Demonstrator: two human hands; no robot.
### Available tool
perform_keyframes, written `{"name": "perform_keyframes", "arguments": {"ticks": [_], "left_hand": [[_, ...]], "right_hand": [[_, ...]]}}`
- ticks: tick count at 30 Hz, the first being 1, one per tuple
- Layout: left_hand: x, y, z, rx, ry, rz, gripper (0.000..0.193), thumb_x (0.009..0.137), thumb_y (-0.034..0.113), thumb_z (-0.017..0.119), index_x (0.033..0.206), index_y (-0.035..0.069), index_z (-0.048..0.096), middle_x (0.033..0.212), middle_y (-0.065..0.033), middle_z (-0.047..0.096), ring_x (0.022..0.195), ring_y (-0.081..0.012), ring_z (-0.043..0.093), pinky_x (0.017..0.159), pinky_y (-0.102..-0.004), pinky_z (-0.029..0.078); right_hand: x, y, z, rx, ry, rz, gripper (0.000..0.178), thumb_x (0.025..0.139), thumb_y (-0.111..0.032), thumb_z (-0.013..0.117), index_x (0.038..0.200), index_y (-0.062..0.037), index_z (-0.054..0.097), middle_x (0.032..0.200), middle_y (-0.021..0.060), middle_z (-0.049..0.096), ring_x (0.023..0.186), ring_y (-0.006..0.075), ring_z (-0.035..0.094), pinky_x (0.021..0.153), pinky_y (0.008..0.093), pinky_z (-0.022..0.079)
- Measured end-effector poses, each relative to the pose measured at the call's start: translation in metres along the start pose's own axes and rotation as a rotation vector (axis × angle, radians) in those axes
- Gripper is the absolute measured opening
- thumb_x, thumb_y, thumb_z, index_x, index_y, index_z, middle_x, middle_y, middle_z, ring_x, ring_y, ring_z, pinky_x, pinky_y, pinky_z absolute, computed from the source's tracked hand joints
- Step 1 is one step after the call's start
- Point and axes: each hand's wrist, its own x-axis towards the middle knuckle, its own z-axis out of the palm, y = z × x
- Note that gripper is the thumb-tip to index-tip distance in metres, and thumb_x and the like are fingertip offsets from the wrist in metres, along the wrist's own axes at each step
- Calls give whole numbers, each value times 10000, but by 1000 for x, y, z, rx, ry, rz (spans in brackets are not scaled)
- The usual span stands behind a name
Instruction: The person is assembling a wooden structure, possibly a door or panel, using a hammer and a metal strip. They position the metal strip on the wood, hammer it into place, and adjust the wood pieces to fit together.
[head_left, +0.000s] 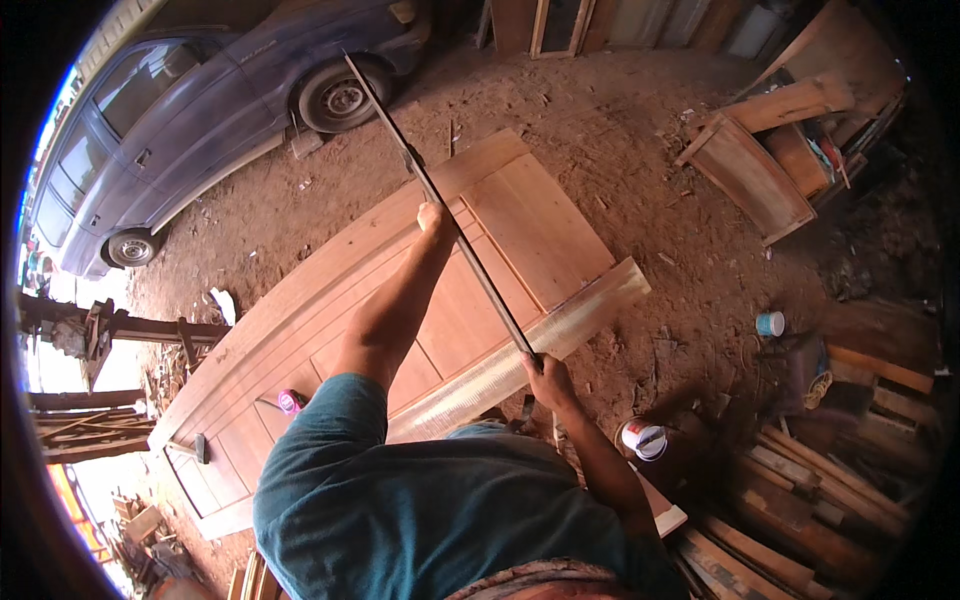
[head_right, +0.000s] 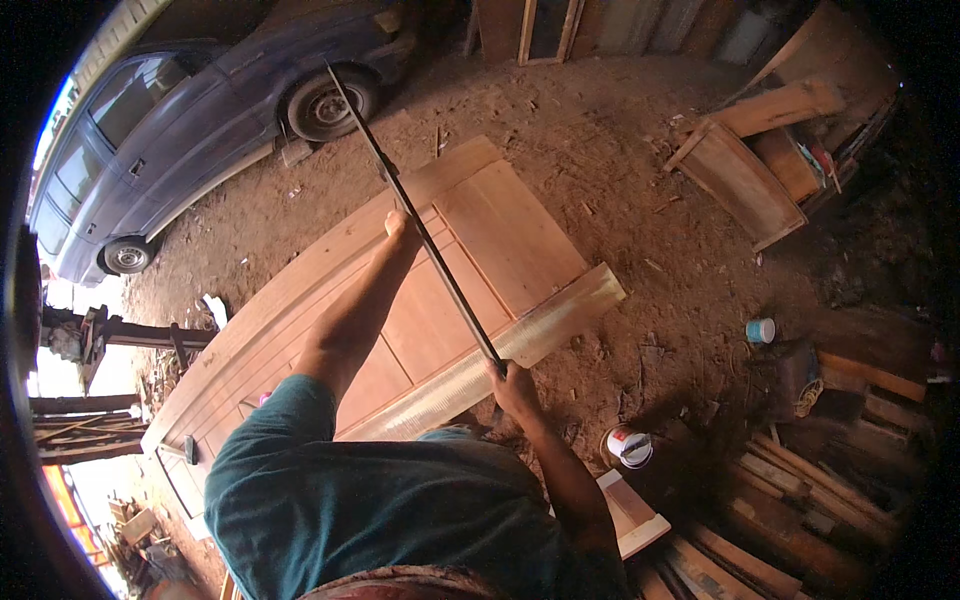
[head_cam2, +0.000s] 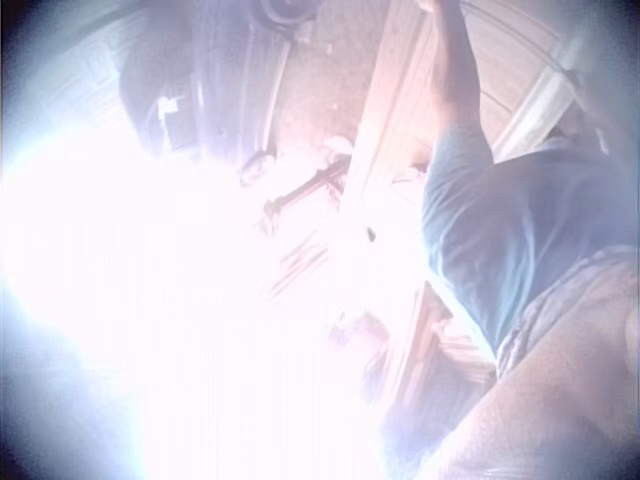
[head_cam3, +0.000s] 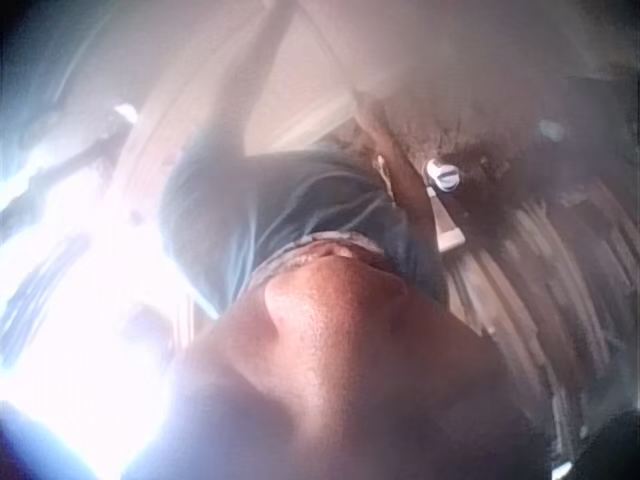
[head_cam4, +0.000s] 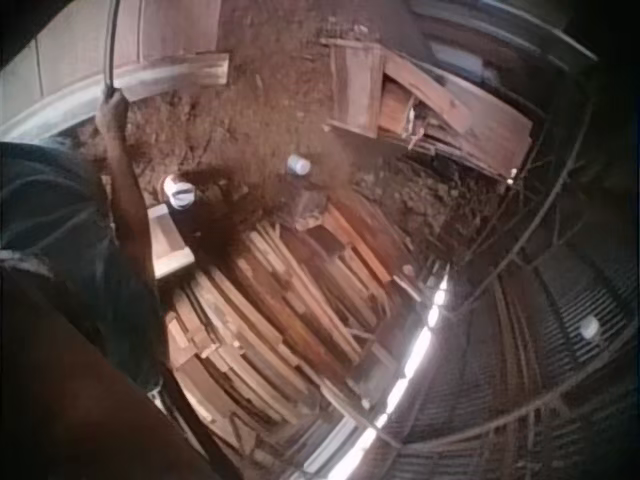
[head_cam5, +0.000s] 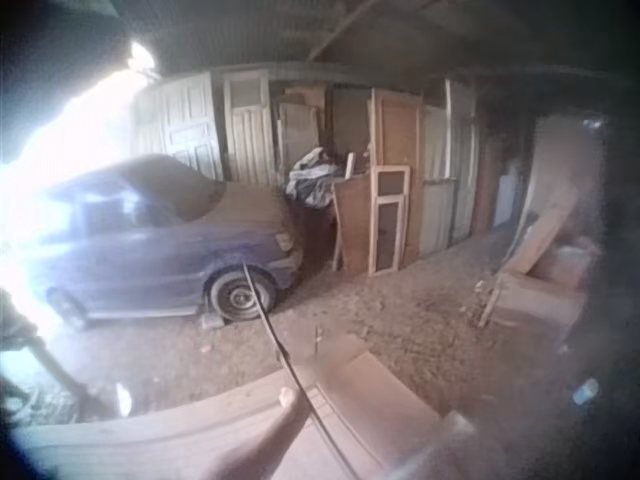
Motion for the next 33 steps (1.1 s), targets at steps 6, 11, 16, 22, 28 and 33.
{"name": "perform_keyframes", "arguments": {"ticks": [6, 11, 16, 22, 28, 33], "left_hand": [[5, -62, -21, 251, 64, 73, 416, 1053, 374, 329, 1241, 90, 568, 1215, -96, 664, 1061, -231, 671, 902, -363, 554], [-61, -103, -41, 209, -29, 31, 354, 984, 324, 383, 1153, 40, 511, 1099, -140, 620, 1011, -284, 609, 836, -490, 555], [-128, -114, -85, 211, -40, 252, 334, 936, 254, 419, 1103, 9, 571, 1010, -134, 638, 834, -217, 597, 689, -373, 531], [-153, -154, -198, 383, -179, 361, 468, 1077, 356, 350, 1370, -1, 428, 1243, -203, 656, 1002, -306, 695, 821, -421, 581], [-211, -203, -237, 822, -285, 429, 456, 1080, 373, 322, 1264, 0, 508, 1295, -188, 640, 1176, -309, 614, 1009, -469, 461], [-208, -235, -249, 1027, -328, 764, 415, 1042, 273, 387, 1127, -53, 629, 1159, -217, 689, 1093, -315, 649, 999, -399, 475]], "right_hand": [[-22, 42, -15, -109, -32, 104, 530, 996, -455, 558, 828, 40, 650, 659, 200, 628, 655, 376, 649, 640, 440, 488], [-55, 88, -18, -111, 18, 90, 509, 1025, -428, 502, 887, 35, 662, 719, 248, 641, 714, 414, 671, 685, 487, 502], [-52, 103, -12, -288, 23, 56, 456, 1022, -396, 517, 906, 27, 640, 852, 286, 652, 806, 487, 642, 646, 527, 489], [-104, 139, -51, -66, 177, -117, 435, 970, -414, 614, 1085, 3, 658, 929, 233, 686, 924, 419, 670, 806, 477, 534], [-289, 172, -189, -263, -44, 202, 709, 871, -529, 710, 1368, -47, 558, 1240, 216, 639, 1204, 353, 599, 1015, 442, 477], [-353, 269, -118, -219, -100, 274, 485, 966, -392, 614, 1401, -188, 551, 1239, 221, 616, 1160, 380, 582, 1019, 454, 463]]}}
